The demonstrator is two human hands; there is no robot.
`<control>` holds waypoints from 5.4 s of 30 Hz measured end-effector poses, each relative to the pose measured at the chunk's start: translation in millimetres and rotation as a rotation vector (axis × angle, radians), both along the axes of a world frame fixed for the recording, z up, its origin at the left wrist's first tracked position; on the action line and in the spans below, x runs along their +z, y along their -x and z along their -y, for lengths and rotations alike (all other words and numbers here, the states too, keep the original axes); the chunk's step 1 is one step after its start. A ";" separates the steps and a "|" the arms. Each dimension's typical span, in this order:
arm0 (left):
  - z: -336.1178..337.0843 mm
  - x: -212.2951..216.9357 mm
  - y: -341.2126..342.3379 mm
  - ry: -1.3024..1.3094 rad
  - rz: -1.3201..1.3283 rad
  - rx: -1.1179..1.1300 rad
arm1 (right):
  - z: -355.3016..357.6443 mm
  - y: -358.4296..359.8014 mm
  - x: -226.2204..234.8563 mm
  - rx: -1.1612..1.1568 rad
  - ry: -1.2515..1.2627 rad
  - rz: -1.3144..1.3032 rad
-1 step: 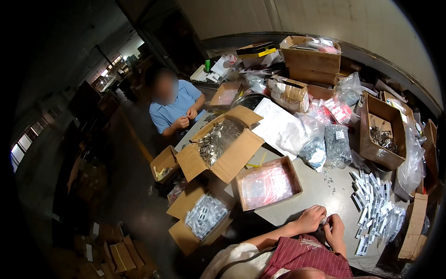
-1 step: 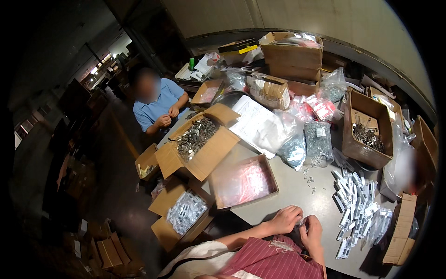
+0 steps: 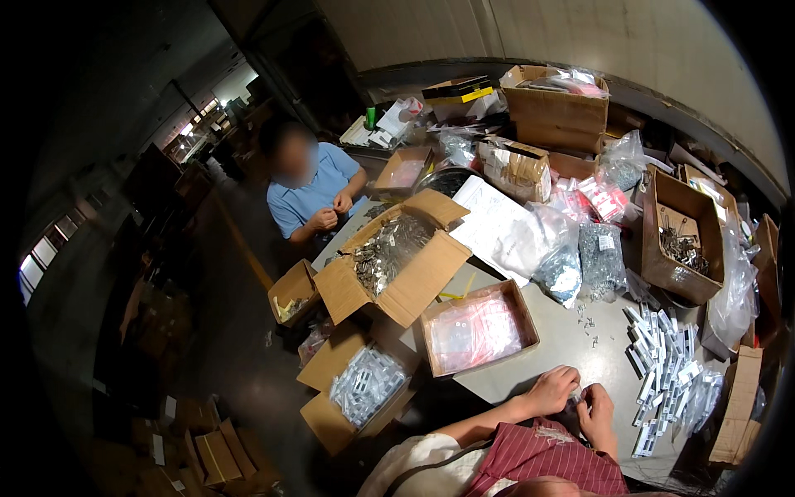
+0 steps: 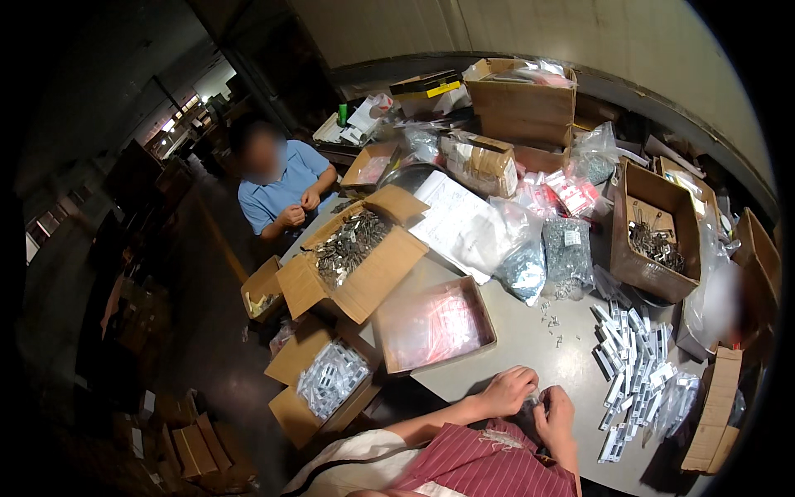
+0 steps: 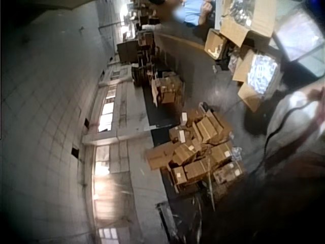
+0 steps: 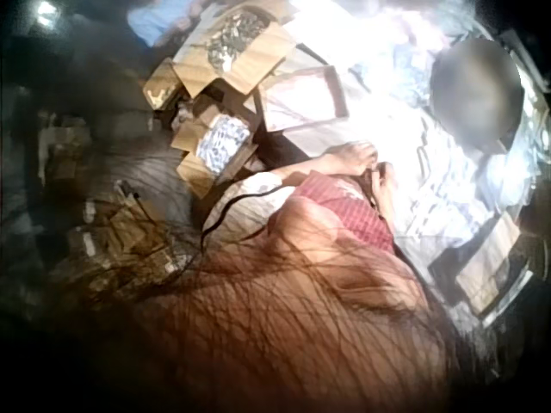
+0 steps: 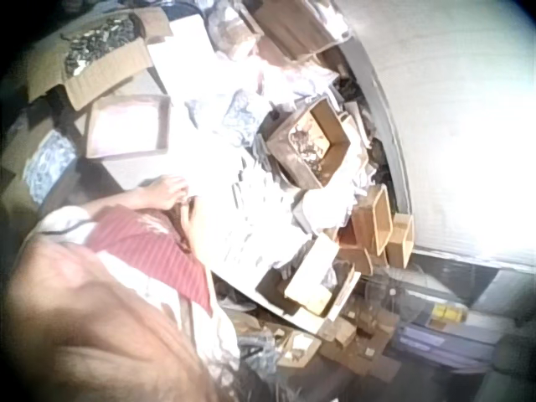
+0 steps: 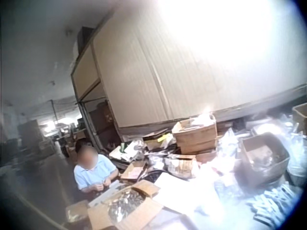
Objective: The person assembles small metal hardware components at a cluttered workbench. They pick up metal pieces, align them, and place them into small plastic bags, repeating the process with multiple units.
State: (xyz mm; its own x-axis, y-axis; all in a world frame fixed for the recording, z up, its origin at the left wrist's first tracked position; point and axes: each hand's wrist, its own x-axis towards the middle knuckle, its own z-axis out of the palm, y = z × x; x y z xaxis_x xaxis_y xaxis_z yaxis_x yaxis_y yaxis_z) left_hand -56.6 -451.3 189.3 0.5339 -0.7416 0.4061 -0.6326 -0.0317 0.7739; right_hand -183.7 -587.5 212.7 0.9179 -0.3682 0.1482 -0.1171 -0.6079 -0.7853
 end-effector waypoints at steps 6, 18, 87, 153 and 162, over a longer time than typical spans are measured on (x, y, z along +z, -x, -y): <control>-4.7 -9.0 -10.9 -0.053 -0.094 0.062 | 2.8 9.7 -3.8 -0.005 -0.068 -0.057; -3.6 -19.1 -15.4 -0.078 -0.209 0.003 | 10.9 10.9 -13.5 0.096 -0.541 -0.178; -387.0 -72.9 -99.8 1.397 -1.552 0.841 | -141.7 -275.4 -28.7 0.516 0.437 -0.105; -105.1 70.9 -32.9 -0.047 -0.382 -0.021 | -75.1 -21.1 17.4 0.020 -0.603 0.021; -87.9 43.7 -27.1 -0.138 0.168 0.026 | -56.7 -23.9 58.6 0.269 0.104 0.262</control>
